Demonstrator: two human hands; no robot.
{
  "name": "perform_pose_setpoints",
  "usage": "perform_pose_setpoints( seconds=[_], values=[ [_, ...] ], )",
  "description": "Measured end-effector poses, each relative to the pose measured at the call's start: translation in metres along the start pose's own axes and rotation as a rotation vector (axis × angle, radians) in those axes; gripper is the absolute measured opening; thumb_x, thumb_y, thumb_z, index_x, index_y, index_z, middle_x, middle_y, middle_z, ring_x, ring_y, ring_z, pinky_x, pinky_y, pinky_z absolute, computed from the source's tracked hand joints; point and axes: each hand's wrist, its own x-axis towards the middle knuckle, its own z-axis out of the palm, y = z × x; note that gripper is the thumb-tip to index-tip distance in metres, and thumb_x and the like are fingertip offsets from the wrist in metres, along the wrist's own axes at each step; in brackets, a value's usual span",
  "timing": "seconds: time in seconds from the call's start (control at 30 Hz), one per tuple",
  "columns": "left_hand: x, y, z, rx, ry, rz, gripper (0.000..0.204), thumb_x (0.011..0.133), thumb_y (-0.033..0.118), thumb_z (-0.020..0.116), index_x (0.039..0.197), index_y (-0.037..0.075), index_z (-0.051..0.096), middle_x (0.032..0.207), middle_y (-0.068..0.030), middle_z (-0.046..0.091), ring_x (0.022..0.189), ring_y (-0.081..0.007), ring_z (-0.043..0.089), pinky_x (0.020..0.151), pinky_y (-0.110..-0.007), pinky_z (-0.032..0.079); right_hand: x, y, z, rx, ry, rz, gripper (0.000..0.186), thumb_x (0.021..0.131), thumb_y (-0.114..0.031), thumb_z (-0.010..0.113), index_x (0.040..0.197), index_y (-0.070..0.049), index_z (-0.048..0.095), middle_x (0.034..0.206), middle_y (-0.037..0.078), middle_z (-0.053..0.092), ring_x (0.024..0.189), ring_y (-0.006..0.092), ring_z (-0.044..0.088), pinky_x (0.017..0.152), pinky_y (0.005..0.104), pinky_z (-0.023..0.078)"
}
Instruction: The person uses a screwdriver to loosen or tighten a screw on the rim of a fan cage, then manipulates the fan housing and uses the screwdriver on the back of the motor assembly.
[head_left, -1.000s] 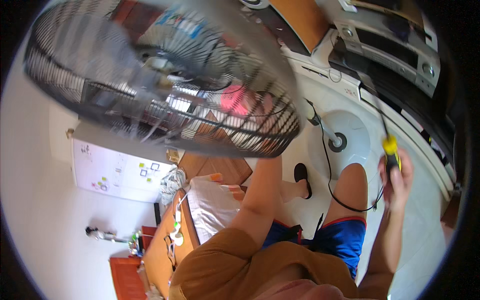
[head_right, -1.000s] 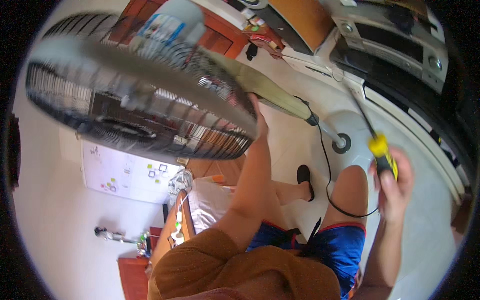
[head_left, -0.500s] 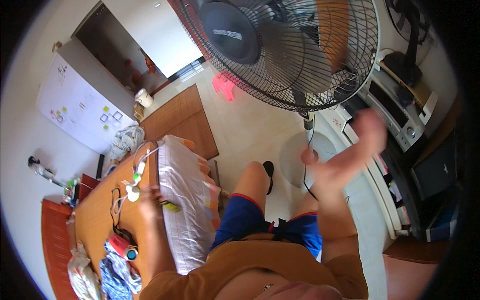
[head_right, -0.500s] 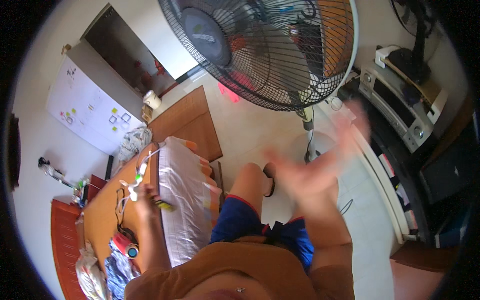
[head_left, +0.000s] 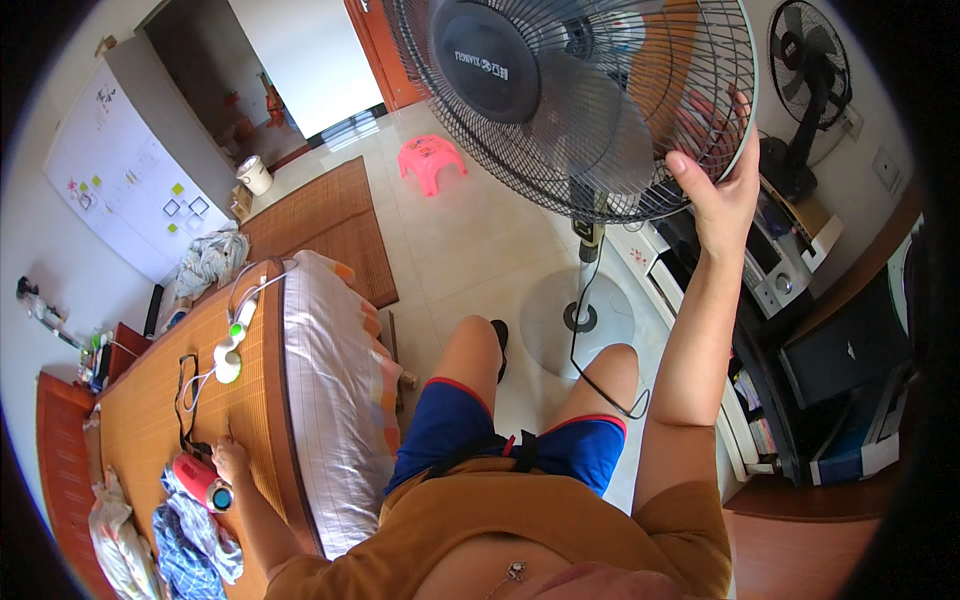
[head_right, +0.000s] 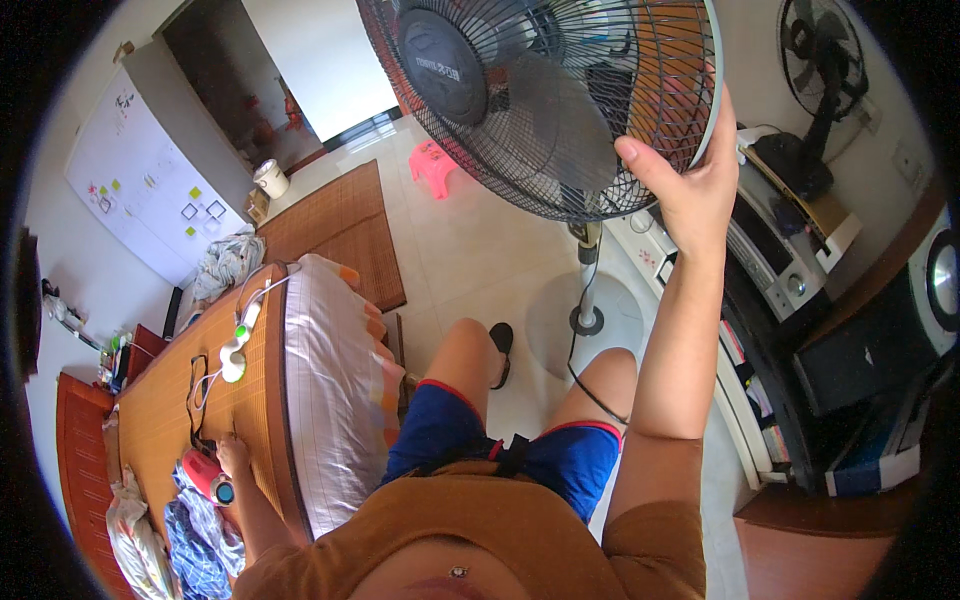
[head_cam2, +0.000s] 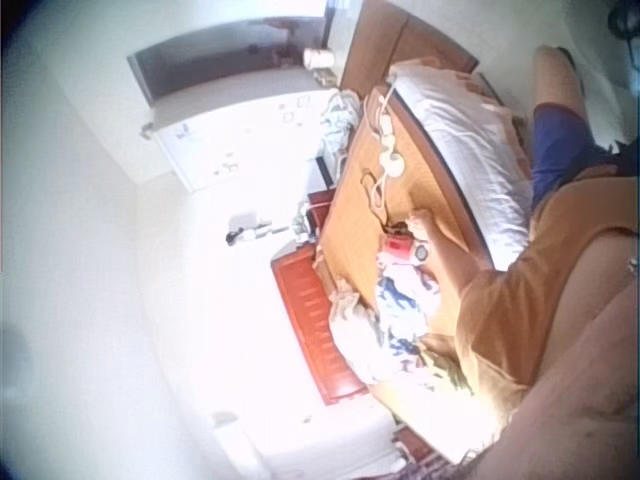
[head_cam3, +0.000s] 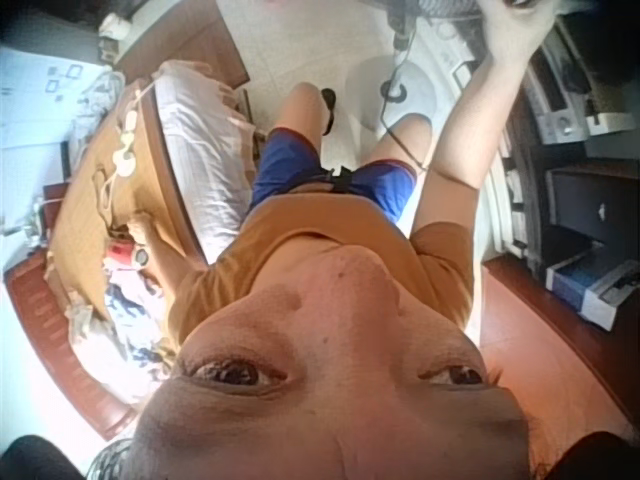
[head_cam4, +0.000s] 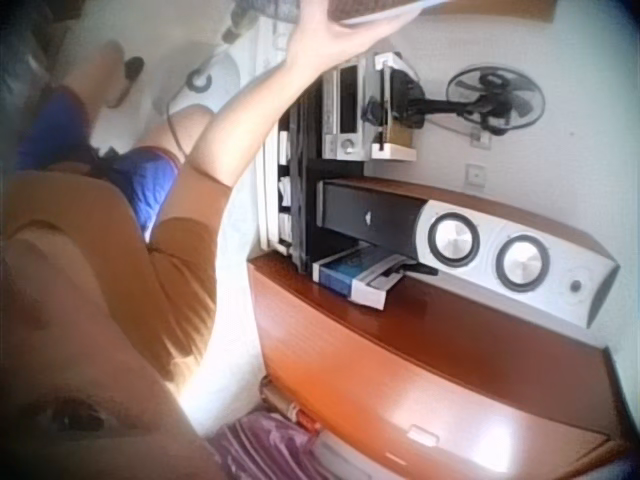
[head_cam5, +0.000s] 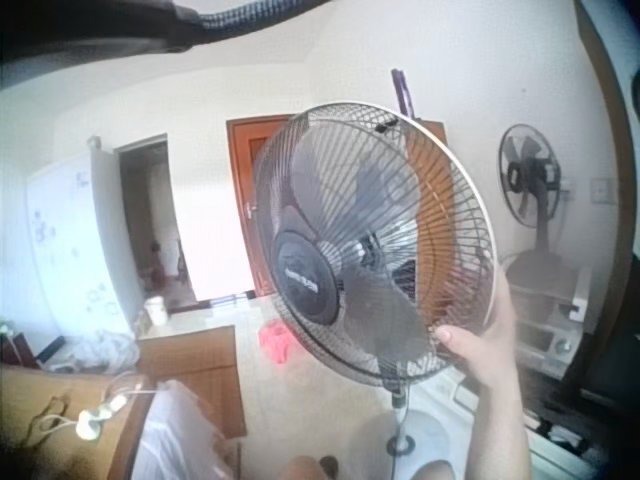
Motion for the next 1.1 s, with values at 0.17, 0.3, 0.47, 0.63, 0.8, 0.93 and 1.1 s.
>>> perform_pose_setpoints(
  seconds=[0.17, 0.3, 0.47, 0.63, 0.8, 0.93, 1.1],
  values=[
    [0.003, 0.019, -0.017, 0.115, -0.130, -0.195, 0.030, 0.083, 0.029, 0.050, 0.105, 0.012, 0.061, 0.115, -0.0142, 0.056, 0.102, -0.0338, 0.057, 0.079, -0.046, 0.049, -0.001, 0.002, -0.004, -0.020, -0.012, -0.030, 0.083, 0.063, -0.008, 0.080, 0.133, 0.003, 0.036, 0.115, 0.012, 0.055, 0.102, 0.0185, 0.055, 0.090, 0.0308, 0.044],
    [0.000, 0.059, -0.052, 0.132, 0.190, -0.068, 0.044, 0.077, 0.026, 0.064, 0.118, 0.015, 0.054, 0.118, -0.0077, 0.052, 0.101, -0.0280, 0.055, 0.077, -0.044, 0.048, 0.012, -0.003, -0.011, 0.027, 0.070, 0.036, 0.076, 0.067, -0.008, 0.078, 0.131, 0.005, 0.039, 0.112, 0.012, 0.057, 0.097, 0.0177, 0.058, 0.087, 0.0304, 0.046],
    [0.031, 0.155, -0.083, -0.797, 0.296, 0.379, 0.034, 0.077, 0.003, 0.064, 0.111, 0.003, 0.059, 0.114, -0.0140, 0.055, 0.101, -0.0282, 0.056, 0.083, -0.037, 0.047, 0.007, -0.006, -0.015, -0.008, -0.062, 0.063, 0.081, 0.070, -0.015, 0.075, 0.136, 0.004, 0.031, 0.121, 0.015, 0.053, 0.108, 0.0212, 0.053, 0.095, 0.0322, 0.040],
    [0.016, 0.372, -0.141, -1.598, -0.317, 0.574, 0.043, 0.088, 0.020, 0.059, 0.127, 0.005, 0.048, 0.115, -0.0069, 0.056, 0.103, -0.0169, 0.054, 0.084, -0.032, 0.046, -0.009, -0.014, -0.010, 0.007, 0.037, 0.053, 0.104, 0.060, -0.010, 0.083, 0.140, 0.001, 0.018, 0.122, 0.016, 0.048, 0.106, 0.0217, 0.052, 0.092, 0.0323, 0.043],
    [-0.013, 0.540, -0.216, -1.984, -1.213, 0.173, 0.094, 0.080, 0.074, 0.038, 0.145, 0.012, 0.010, 0.144, -0.0246, 0.021, 0.129, -0.0431, 0.028, 0.100, -0.059, 0.028, -0.011, -0.010, 0.010, -0.206, 0.000, 0.008, 0.112, 0.054, -0.006, 0.086, 0.141, -0.003, 0.016, 0.126, 0.014, 0.046, 0.111, 0.0228, 0.049, 0.096, 0.0337, 0.040],
    [-0.023, 0.611, -0.223, -2.339, -1.492, 0.343, 0.089, 0.081, 0.077, 0.019, 0.142, 0.012, 0.026, 0.146, -0.0111, 0.028, 0.132, -0.0326, 0.028, 0.106, -0.053, 0.023, -0.009, -0.005, 0.015, -0.142, 0.033, -0.031, 0.108, 0.054, -0.010, 0.086, 0.140, -0.003, 0.022, 0.121, 0.014, 0.052, 0.107, 0.0217, 0.054, 0.093, 0.0331, 0.043],
    [-0.051, 0.630, -0.229, -2.459, -1.446, 0.306, 0.088, 0.082, 0.076, 0.015, 0.141, 0.013, 0.030, 0.144, -0.0061, 0.033, 0.131, -0.0291, 0.031, 0.107, -0.048, 0.023, -0.011, 0.005, 0.004, -0.247, 0.029, -0.070, 0.108, 0.052, -0.012, 0.087, 0.139, -0.003, 0.024, 0.124, 0.015, 0.051, 0.109, 0.0229, 0.053, 0.094, 0.0337, 0.043]
  ],
)
